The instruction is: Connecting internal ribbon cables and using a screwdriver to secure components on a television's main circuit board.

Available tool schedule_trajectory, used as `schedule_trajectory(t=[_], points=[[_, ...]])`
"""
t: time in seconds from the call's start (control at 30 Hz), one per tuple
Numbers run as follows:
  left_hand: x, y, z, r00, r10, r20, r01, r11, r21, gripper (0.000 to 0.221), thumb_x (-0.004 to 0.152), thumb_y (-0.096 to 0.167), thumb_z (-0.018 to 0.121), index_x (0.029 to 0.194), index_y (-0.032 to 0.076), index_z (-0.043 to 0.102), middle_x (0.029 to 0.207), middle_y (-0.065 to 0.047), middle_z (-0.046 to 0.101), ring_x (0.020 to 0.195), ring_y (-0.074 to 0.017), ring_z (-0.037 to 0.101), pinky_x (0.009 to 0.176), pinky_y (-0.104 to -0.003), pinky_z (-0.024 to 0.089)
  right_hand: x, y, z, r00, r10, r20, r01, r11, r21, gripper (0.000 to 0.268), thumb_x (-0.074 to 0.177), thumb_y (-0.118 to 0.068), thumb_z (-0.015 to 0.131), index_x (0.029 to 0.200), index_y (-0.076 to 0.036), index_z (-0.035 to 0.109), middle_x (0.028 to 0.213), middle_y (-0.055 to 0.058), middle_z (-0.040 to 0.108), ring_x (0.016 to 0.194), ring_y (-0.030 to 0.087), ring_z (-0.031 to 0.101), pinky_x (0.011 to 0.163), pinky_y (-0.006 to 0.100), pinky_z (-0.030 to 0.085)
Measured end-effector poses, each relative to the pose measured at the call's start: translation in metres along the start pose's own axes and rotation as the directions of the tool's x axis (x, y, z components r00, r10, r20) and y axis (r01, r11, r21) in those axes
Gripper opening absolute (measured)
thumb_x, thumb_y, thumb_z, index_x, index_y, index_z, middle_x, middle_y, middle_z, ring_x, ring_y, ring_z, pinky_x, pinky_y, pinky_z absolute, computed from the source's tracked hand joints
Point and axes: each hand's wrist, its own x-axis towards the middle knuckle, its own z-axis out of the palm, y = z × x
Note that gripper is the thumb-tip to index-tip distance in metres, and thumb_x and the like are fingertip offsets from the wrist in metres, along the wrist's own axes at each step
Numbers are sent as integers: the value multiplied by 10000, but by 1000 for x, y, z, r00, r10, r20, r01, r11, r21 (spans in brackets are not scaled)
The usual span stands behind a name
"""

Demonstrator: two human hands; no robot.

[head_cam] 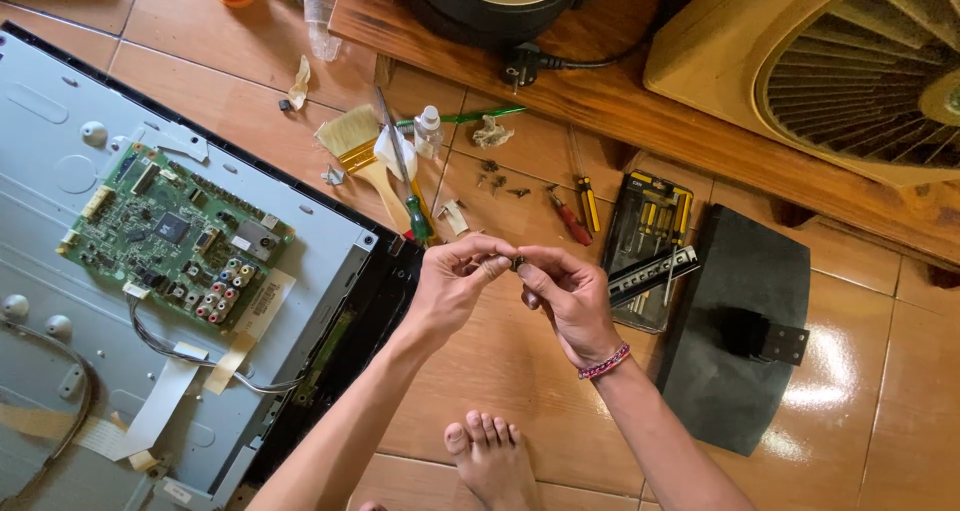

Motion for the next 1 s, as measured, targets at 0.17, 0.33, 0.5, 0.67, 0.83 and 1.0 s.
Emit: schedule_trajectory(t=[0.17, 0.33, 0.5, 0.67, 0.83, 1.0], points=[[-1, 1, -1, 1000, 10, 1, -10, 1000, -2, 124, 890, 56, 794, 986, 129, 822, 883, 9, 702, 818, -50, 581, 723, -190, 513, 2, 2, -1, 1000, 11, 26, -12, 1000, 21, 298, 896, 47, 723, 1190, 0, 734, 932, 134, 742, 669, 95, 545, 573, 243, 487], [0, -7, -16, 996, 76, -41, -76, 997, 6, 143, 887, 36, 787, 997, 120, 822, 901, 11, 717, 844, -54, 618, 741, -206, 548, 11, 17, 3, 994, 12, 110, -16, 999, 40, 302, 918, 21, 701, 1216, -21, 733, 969, 112, 742, 691, 83, 541, 597, 237, 480], [-9, 5, -58, 982, 132, -133, -128, 991, 37, 135, 908, 80, 782, 1007, 166, 816, 919, -9, 741, 822, -68, 661, 723, -219, 546, 20, 13, 58, 983, 36, 181, -33, 999, -21, 294, 887, 47, 702, 1178, 21, 738, 942, 191, 736, 623, 117, 518, 604, 275, 481], [-29, 31, -112, 911, 169, -377, -165, 985, 43, 149, 939, 93, 745, 1060, 151, 811, 906, -6, 752, 833, -73, 680, 721, -214, 561, 41, 34, 128, 960, 49, 275, -21, 994, -105, 236, 867, 34, 750, 1102, 16, 744, 899, 165, 758, 562, 115, 560, 562, 269, 514], [-60, 72, -166, 771, 219, -598, -218, 973, 75, 140, 974, 85, 696, 1058, 124, 801, 936, -38, 799, 888, -77, 671, 825, -266, 578, 76, 39, 211, 924, -2, 383, 113, 957, -267, 249, 842, -17, 828, 1074, 25, 747, 802, 142, 762, 549, 111, 599, 532, 263, 526], [-84, 82, -198, 591, 367, -718, -82, 913, 399, 120, 966, 143, 713, 1041, 169, 802, 915, -19, 814, 794, -91, 702, 752, -281, 581, 105, 22, 285, 898, -12, 440, 252, 833, -492, 215, 800, -104, 890, 996, -82, 804, 785, 87, 772, 585, 83, 638, 591, 248, 572]])
